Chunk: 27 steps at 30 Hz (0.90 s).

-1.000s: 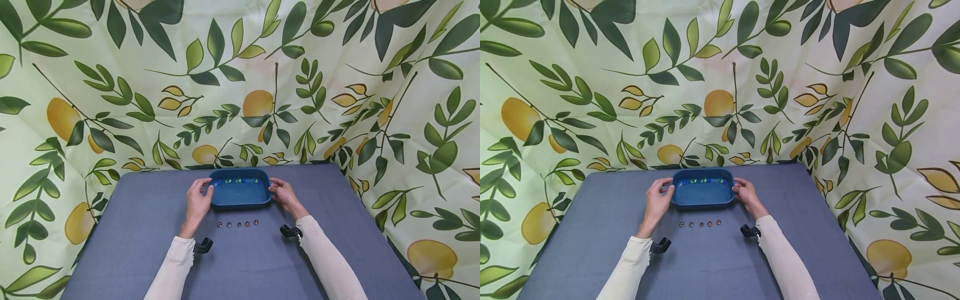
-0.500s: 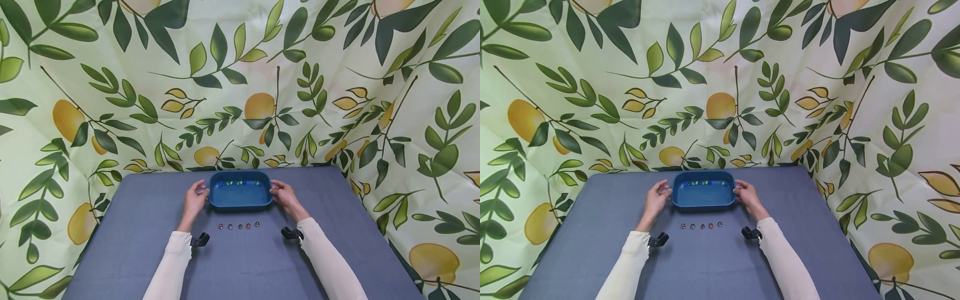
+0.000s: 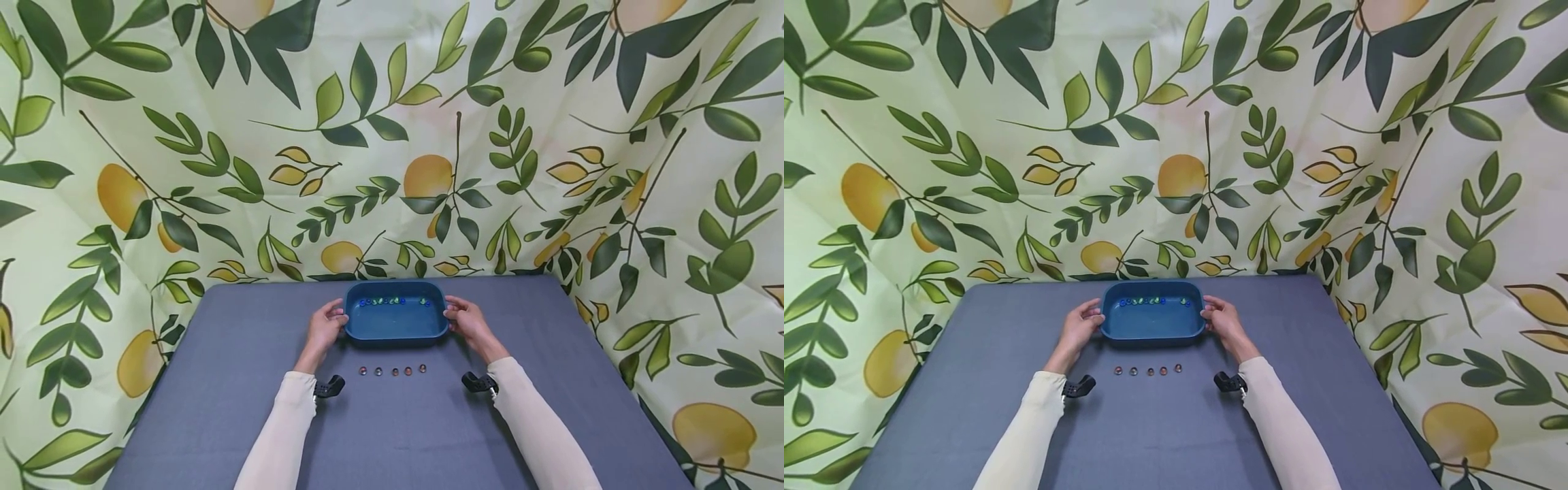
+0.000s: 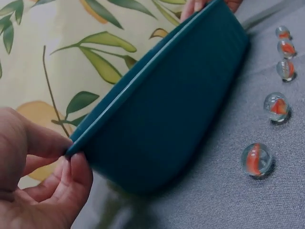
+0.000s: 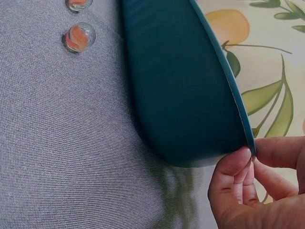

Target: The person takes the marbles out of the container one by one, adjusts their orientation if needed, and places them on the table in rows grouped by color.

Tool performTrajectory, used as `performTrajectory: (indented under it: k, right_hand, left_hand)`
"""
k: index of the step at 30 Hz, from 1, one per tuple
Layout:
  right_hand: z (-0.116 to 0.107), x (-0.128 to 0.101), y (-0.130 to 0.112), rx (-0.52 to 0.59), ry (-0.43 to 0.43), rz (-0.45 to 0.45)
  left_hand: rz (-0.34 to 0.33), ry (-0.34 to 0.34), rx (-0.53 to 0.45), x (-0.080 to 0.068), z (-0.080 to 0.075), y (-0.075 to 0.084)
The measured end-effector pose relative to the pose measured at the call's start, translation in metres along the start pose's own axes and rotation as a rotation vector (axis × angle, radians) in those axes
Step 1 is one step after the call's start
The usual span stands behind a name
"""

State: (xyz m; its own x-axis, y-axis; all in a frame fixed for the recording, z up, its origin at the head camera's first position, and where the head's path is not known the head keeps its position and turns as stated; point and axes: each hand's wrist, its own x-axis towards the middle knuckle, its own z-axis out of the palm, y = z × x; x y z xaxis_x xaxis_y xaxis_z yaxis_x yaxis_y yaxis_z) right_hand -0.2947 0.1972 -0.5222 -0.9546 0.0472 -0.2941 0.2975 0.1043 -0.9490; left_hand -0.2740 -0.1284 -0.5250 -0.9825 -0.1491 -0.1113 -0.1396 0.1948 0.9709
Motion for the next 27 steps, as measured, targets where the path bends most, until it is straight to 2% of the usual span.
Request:
performTrajectory:
  k: [4,10,20,24,27]
  right_hand:
    - [0.001,0.0,0.001,-0.004,0.003,0.001]
    - [0.0,-0.002,0.0,-0.029,0.035,-0.022]
    - [0.009,-0.017,-0.025,-0.24,0.25,-0.315]
    - [0.02,-0.021,-0.035,-0.274,0.283,-0.394]
    - [0.03,-0.021,-0.04,-0.285,0.26,-0.421]
  left_hand:
    - [-0.013,-0.039,-0.045,0.005,-0.001,-0.004]
    - [-0.034,-0.05,-0.07,0.008,-0.001,-0.007]
    - [-0.015,-0.036,-0.085,0.005,0.0,-0.003]
    - [-0.016,-0.034,-0.094,0.005,0.001,-0.004]
    - [-0.016,-0.035,-0.091,0.005,0.001,-0.005]
